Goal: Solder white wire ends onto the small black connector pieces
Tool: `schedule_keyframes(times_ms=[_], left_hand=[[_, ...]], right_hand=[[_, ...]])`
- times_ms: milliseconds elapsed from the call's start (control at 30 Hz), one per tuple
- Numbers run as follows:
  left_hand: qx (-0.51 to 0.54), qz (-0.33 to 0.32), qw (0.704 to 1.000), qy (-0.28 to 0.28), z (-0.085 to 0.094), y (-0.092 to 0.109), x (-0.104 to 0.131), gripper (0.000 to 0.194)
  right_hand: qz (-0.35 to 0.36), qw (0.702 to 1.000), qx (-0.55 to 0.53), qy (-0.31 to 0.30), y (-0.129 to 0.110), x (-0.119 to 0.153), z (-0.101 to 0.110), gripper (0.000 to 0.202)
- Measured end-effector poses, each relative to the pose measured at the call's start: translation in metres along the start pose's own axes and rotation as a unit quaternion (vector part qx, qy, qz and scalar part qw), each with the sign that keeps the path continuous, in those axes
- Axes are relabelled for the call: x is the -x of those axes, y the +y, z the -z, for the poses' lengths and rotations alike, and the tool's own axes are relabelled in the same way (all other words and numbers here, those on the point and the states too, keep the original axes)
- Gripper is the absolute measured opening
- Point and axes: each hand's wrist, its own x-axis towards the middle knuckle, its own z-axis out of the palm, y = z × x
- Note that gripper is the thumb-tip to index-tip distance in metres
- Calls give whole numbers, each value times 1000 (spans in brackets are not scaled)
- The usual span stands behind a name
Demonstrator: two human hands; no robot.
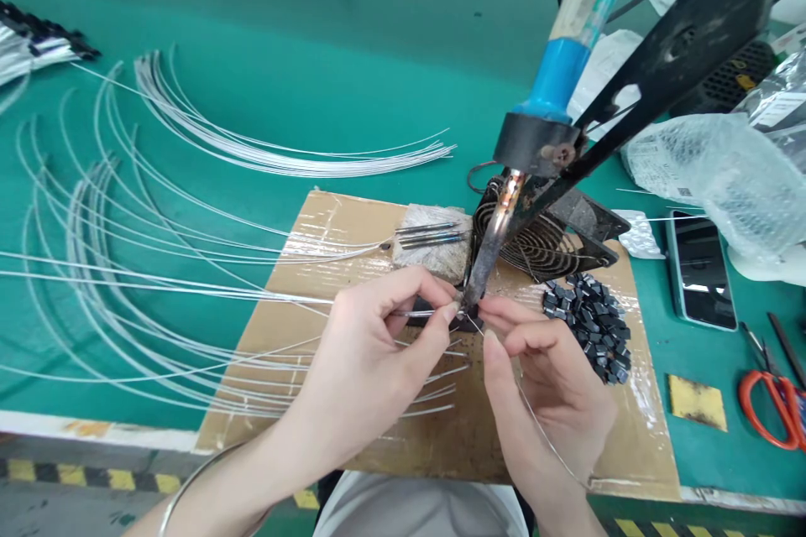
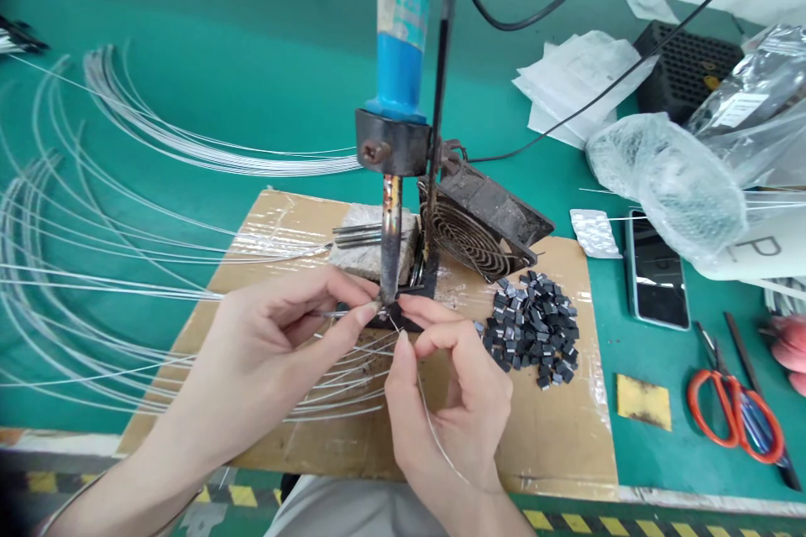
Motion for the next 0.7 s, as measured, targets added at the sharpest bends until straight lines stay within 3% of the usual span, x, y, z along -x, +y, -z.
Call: schedule_keyframes(times_ms=[700], left_hand=[[-9, -7, 1000, -5, 0, -1, 1, 14]], right_hand=[[35, 999, 19, 9, 4, -2, -2, 14]])
